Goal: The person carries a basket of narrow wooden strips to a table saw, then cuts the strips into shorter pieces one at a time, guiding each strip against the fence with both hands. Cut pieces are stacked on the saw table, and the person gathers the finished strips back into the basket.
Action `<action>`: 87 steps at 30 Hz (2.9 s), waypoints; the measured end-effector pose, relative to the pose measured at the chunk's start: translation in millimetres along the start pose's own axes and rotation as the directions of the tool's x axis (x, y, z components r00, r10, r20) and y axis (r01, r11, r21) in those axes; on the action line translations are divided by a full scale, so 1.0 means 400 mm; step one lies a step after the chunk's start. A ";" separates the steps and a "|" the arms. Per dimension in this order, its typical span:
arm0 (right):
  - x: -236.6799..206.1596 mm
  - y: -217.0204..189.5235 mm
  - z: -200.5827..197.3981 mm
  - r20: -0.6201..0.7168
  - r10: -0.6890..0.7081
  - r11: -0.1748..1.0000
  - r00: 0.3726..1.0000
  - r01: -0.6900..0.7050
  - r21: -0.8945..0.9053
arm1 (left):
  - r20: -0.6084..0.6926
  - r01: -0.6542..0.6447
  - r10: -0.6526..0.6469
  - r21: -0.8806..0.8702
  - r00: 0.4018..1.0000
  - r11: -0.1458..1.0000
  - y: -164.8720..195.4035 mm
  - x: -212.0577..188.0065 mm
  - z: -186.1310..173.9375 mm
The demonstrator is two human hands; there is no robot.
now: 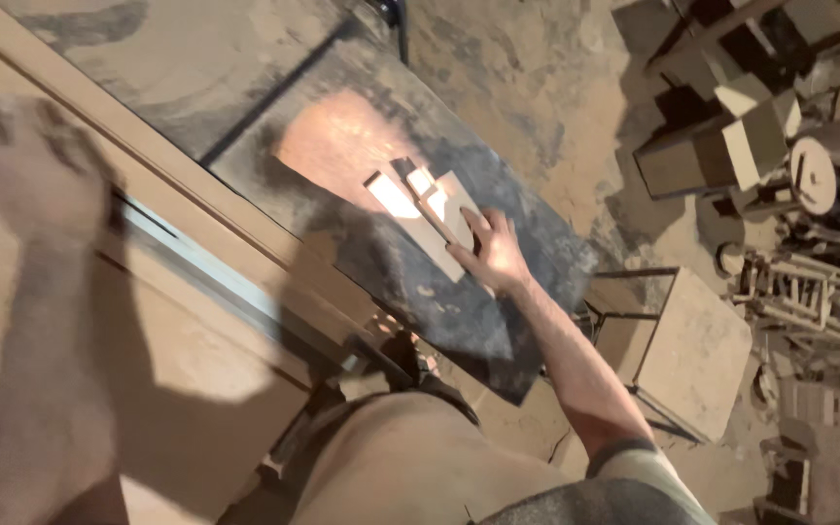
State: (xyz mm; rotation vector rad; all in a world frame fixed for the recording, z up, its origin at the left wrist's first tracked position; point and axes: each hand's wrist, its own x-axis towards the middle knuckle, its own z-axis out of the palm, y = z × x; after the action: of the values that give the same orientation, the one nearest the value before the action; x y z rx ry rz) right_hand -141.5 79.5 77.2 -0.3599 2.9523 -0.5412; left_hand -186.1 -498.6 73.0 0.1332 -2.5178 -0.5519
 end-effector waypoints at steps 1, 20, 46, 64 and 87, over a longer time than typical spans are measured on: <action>-0.002 0.024 0.000 -0.022 0.007 1.000 1.000 -0.007 -0.016 | -0.014 -0.070 0.070 -0.016 0.997 0.997 0.081 -0.036 0.000; -0.086 0.209 0.029 -0.310 -0.111 0.992 0.944 0.124 0.022 | 0.313 0.269 -0.253 -0.006 0.915 0.963 0.900 -0.384 0.477; -0.052 0.206 0.023 -0.333 -0.332 0.943 0.883 0.320 -0.092 | -0.087 0.400 -0.391 0.147 0.916 0.904 0.530 -0.633 0.057; -0.052 0.137 0.027 -0.265 -0.273 0.958 0.925 0.238 -0.157 | 0.080 0.252 -0.294 0.332 0.953 0.909 0.325 -0.443 0.106; -0.033 -0.142 0.105 -0.180 0.079 0.985 0.980 -0.049 0.166 | 0.169 0.245 -0.223 -0.121 0.960 0.962 -0.208 0.048 0.079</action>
State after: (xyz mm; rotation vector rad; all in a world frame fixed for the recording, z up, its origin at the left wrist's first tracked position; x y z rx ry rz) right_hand -110.2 17.4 59.6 -0.2057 3.0551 -0.8419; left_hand -221.0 -567.2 24.2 0.3524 -2.6183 -0.8636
